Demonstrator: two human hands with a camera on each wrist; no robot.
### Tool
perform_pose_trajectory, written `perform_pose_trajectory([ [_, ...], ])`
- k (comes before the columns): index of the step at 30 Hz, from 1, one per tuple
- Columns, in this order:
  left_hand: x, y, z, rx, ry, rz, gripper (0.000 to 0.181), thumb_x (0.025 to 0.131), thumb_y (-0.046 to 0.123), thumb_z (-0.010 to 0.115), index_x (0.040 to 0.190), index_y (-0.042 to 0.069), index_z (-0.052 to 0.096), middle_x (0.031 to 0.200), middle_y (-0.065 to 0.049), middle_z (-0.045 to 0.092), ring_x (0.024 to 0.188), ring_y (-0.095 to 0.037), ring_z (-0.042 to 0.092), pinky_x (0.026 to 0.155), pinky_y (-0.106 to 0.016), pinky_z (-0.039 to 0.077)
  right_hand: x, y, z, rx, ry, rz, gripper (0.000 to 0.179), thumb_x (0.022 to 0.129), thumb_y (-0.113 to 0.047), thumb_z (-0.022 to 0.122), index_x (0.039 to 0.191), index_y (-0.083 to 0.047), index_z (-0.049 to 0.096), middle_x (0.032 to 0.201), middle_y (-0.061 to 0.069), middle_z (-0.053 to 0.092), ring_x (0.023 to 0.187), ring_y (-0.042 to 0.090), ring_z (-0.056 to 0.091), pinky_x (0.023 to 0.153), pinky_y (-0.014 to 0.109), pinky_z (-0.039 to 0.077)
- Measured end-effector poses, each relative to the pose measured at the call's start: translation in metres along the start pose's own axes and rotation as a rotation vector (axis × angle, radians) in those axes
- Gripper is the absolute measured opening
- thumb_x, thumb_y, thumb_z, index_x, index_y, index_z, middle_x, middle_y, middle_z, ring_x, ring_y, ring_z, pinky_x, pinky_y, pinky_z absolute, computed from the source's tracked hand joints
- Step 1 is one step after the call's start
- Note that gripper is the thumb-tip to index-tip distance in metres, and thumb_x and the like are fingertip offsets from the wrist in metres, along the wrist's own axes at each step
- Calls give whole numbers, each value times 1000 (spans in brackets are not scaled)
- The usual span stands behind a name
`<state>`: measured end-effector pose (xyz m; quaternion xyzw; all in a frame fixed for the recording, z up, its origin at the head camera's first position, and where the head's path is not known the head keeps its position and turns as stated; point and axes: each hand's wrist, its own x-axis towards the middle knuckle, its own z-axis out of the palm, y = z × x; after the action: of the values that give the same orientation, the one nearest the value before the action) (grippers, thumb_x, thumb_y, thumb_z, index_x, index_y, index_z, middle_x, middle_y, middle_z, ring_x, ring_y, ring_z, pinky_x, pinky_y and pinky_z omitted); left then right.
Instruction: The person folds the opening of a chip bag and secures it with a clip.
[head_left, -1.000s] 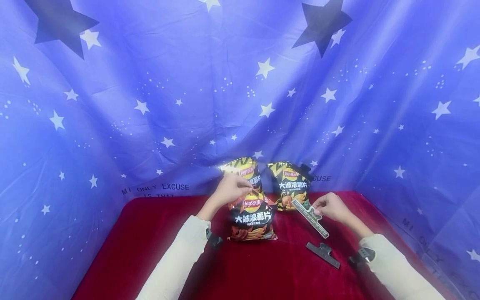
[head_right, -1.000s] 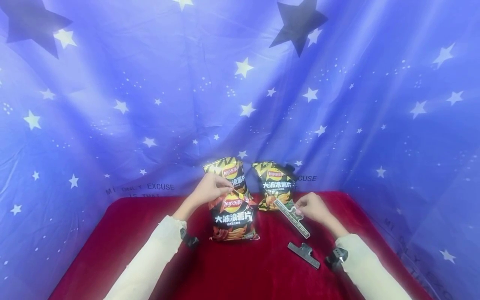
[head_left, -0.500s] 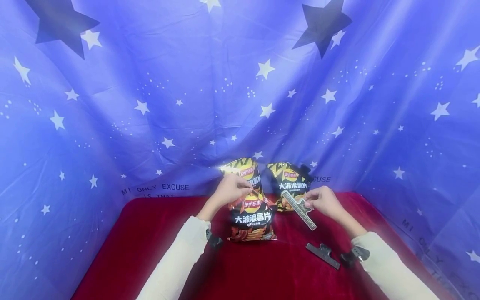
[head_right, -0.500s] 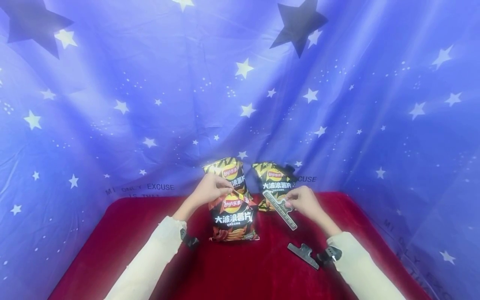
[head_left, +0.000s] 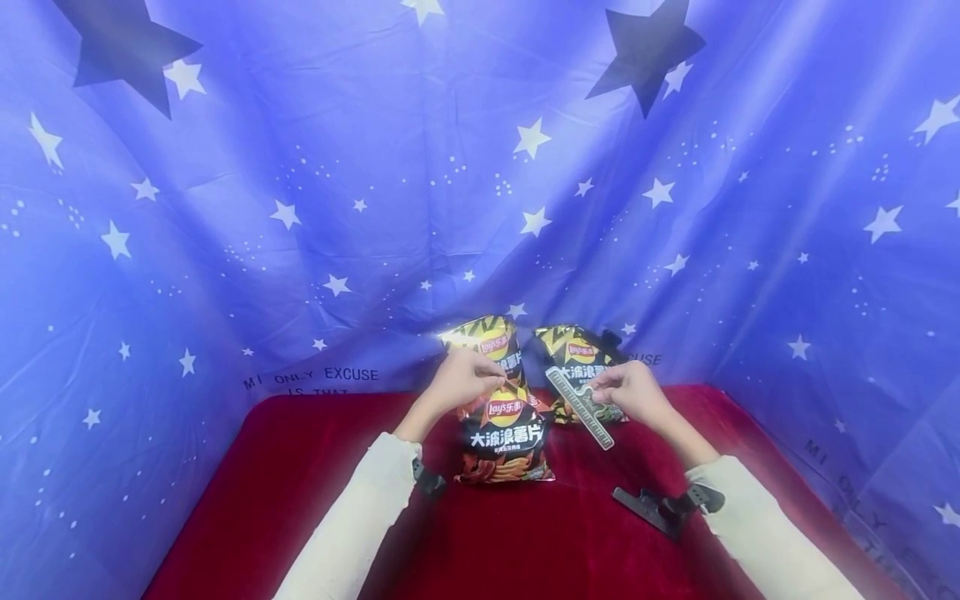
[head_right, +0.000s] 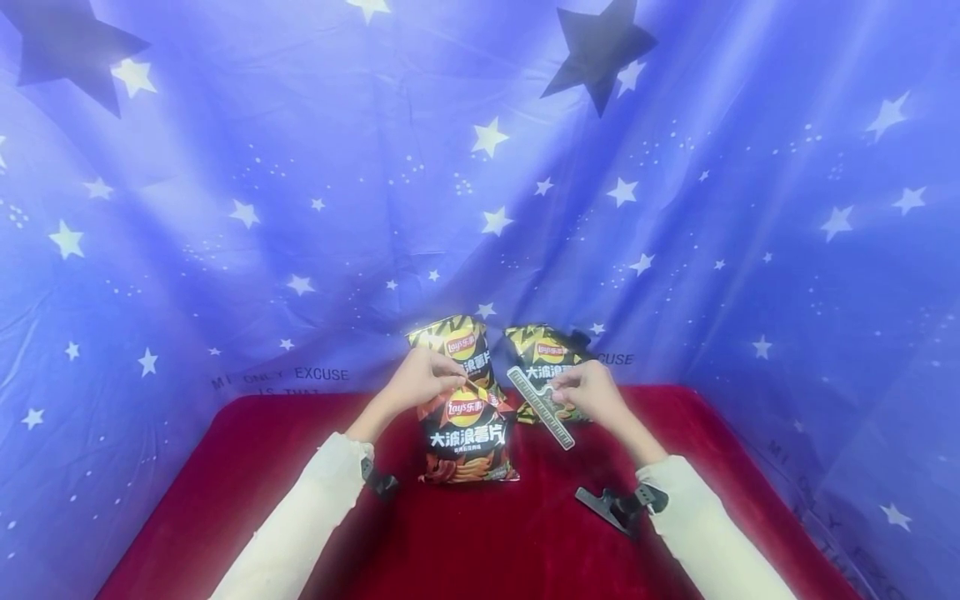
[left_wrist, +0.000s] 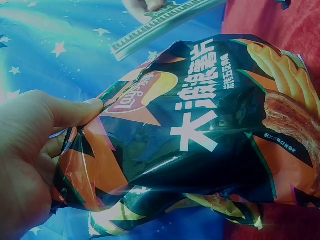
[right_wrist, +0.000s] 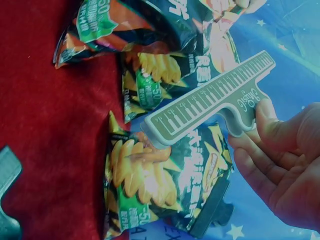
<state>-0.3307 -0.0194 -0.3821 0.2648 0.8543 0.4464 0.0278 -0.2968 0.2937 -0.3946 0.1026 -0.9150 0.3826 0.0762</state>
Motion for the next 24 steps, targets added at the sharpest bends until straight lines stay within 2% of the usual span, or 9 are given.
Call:
perform_pose_trajectory([
  [4, 1, 1, 0, 8, 5, 9, 17, 94, 12, 72, 109, 7, 78, 56, -5, 65, 38, -12, 52, 38, -30, 51, 3, -5, 3, 12, 7, -21, 21, 77, 7, 79, 97, 11, 75, 91, 25, 76, 79, 18, 72, 68, 20, 58],
  [9, 3, 0, 0, 68, 33, 52, 13, 92, 11, 74, 103, 11, 81, 71, -3, 74, 40, -8, 50, 39, -22, 45, 5, -12, 5, 10, 22, -41, 20, 76, 7, 79, 95, 11, 75, 88, 25, 76, 76, 18, 71, 65, 20, 57],
  [14, 5, -3, 1, 105, 46, 77, 14, 91, 11, 75, 103, 8, 80, 87, -6, 79, 45, -6, 51, 42, -18, 42, 7, -21, 10, -21, 39, -48, 20, 74, 6, 81, 94, 9, 76, 88, 24, 77, 79, 28, 74, 69, 29, 61],
  [20, 5, -4, 1, 97, 42, 81, 14, 91, 11, 75, 103, 7, 80, 83, -6, 78, 43, -6, 51, 41, -19, 43, 9, -31, 17, -64, 56, -29, 20, 74, 5, 81, 94, 5, 78, 93, 22, 77, 86, 34, 74, 83, 46, 61],
  [24, 5, -4, 2, 89, 37, 72, 14, 92, 11, 74, 103, 8, 80, 78, -4, 77, 42, -7, 52, 41, -22, 47, 10, -38, 22, -77, 71, -41, 18, 75, 4, 81, 93, 3, 79, 94, 20, 78, 85, 29, 74, 86, 46, 60],
])
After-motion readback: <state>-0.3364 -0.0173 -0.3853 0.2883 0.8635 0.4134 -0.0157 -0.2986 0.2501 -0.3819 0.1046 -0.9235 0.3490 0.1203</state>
